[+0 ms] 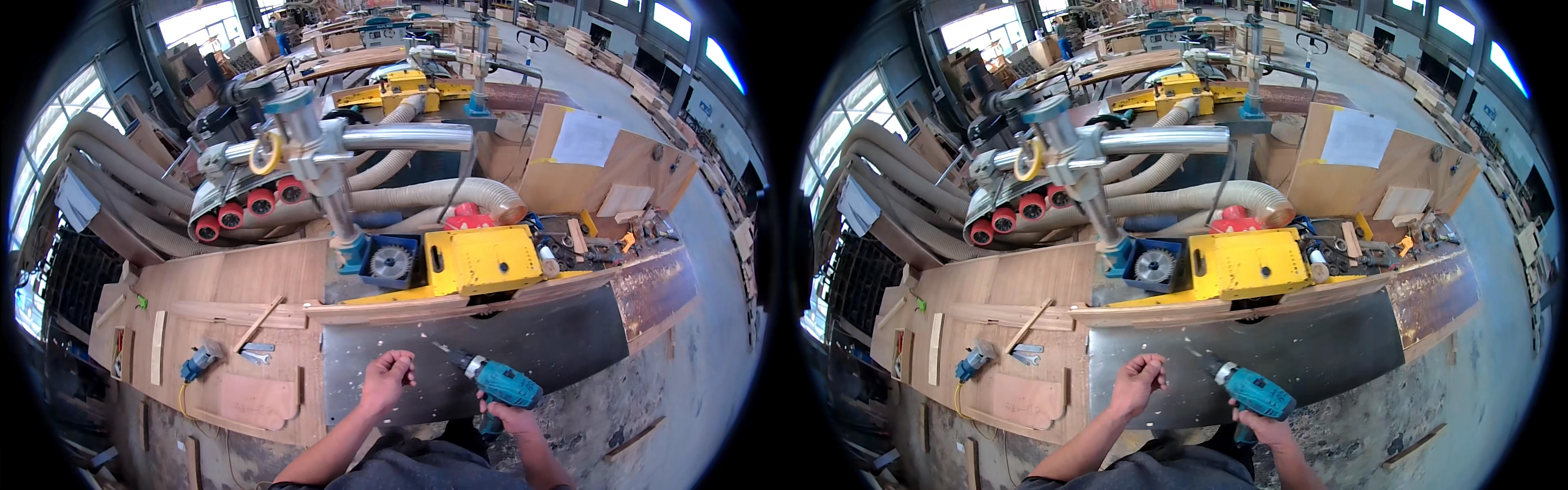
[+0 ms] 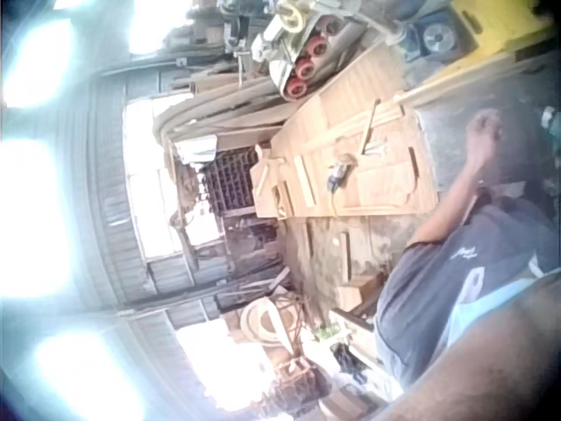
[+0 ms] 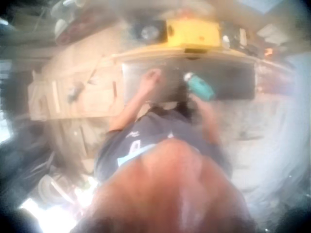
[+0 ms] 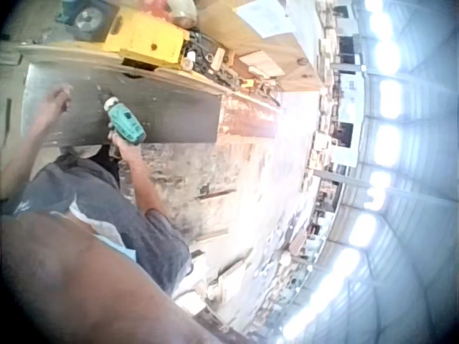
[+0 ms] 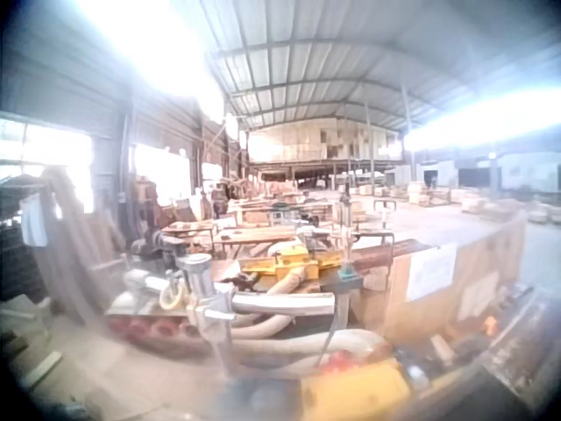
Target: The person walks through a workshop and begins assembling a wooden piece. They use a cordless drill to drive screws into a wooden panel, then select a screw from a container and attach a circular saw blade to a jig using the drill.
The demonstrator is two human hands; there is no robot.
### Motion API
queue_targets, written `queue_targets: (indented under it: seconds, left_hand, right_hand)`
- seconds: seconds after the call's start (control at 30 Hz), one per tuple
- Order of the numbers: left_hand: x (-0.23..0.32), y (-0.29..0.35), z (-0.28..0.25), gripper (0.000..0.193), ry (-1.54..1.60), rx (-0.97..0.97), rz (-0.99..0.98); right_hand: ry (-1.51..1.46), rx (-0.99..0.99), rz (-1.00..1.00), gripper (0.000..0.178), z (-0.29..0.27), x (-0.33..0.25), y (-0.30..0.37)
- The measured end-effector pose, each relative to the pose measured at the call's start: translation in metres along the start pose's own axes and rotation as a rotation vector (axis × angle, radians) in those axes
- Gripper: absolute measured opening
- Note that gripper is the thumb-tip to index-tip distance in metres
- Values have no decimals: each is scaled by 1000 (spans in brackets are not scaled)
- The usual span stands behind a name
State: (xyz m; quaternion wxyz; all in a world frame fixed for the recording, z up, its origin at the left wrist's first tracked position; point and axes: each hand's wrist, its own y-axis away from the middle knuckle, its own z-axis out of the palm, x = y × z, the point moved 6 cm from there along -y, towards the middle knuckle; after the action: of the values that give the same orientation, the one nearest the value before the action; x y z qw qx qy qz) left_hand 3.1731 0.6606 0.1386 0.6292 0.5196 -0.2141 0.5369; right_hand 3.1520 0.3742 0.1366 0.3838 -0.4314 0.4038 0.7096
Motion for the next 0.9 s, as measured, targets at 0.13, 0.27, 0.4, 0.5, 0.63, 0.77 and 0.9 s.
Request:
queue_targets:
  seconds: [0.13, 0.27, 0.4, 0.5, 0.63, 0.77, 0.9]
  left_hand:
    - [37, 30, -56, 17, 133, 8, 84]
    - [51, 52, -96, 19, 128, 19, 141]
    - [59, 67, -112, 21, 141, 99, 205]
    - [63, 64, -139, 22, 187, 270, 265]
    - [79, 60, -141, 22, 59, 201, 200]
    - [103, 57, -128, 23, -9, 197, 205]
    - [97, 44, -120, 23, 0, 228, 201]
  right_hand:
    - [-74, -107, 62, 39, 87, 0, -3]
    - [19, -163, 76, 37, 140, -2, -7]
    - [130, -241, 84, 37, 157, 11, -13]
    - [95, -291, 79, 37, 168, 10, -21]
    - [44, -378, 26, 37, 174, -2, -37]
    - [8, -370, 11, 42, 169, -5, -48]
    - [-104, -362, 29, 41, 160, -7, -58]
